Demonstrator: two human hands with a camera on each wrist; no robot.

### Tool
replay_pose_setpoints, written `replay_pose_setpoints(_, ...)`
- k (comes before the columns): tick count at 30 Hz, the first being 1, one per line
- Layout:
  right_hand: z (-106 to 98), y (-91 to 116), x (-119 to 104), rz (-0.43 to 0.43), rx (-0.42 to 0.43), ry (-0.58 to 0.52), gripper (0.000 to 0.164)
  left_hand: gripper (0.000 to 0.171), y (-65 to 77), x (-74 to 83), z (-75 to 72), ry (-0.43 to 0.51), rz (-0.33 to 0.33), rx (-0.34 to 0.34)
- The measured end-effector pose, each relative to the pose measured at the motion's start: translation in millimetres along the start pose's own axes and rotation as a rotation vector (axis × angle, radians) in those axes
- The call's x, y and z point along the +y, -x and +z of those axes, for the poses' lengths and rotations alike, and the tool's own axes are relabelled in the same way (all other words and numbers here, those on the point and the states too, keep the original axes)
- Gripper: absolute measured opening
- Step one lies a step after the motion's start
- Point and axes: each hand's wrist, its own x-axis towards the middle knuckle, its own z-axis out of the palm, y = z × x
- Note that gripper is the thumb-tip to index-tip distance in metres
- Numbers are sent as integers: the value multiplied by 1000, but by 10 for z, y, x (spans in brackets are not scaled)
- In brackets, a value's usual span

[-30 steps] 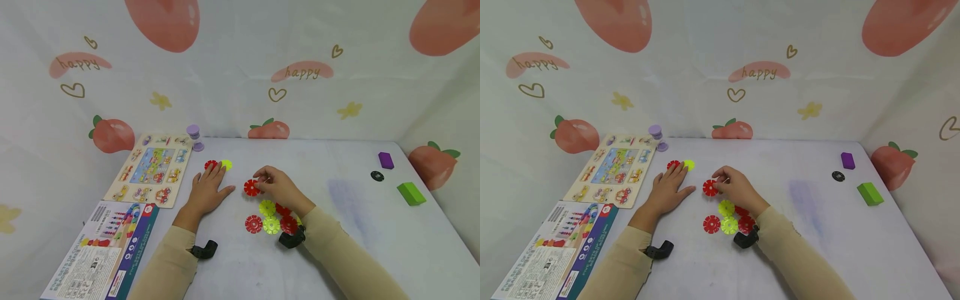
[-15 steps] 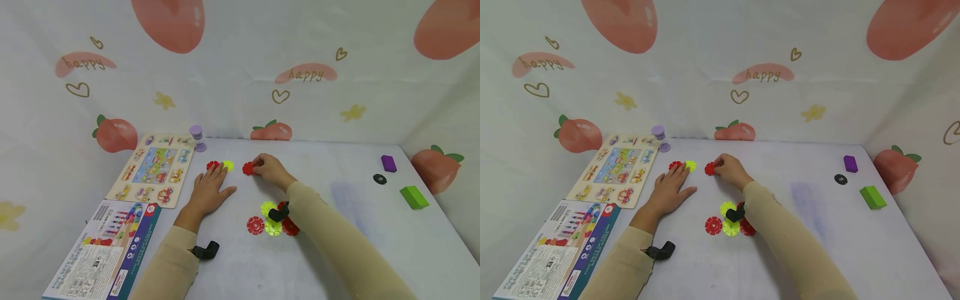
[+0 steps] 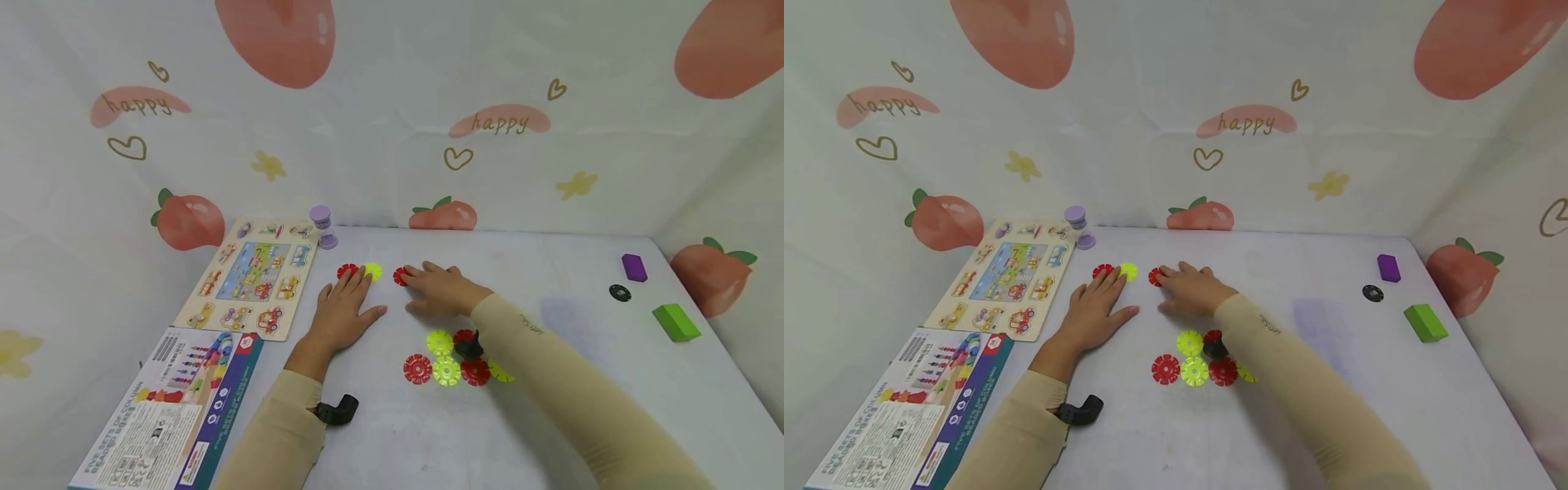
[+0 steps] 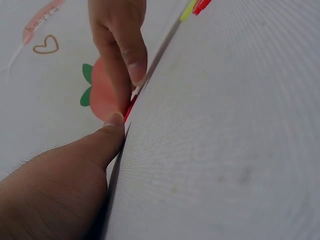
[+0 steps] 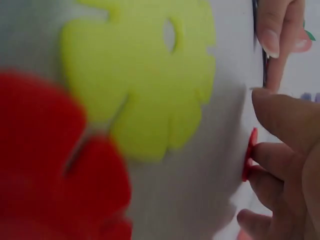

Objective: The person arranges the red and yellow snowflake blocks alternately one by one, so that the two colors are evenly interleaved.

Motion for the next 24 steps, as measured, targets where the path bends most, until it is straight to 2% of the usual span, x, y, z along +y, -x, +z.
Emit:
replay_pose_setpoints(11, 10, -125, -216, 42, 30, 38, 81, 86, -3, -32, 25, -8, -5, -11)
replay_pose_setpoints(24, -4, -167, -335, 92, 35, -11, 90, 86, -11, -24, 28, -5, 4, -10)
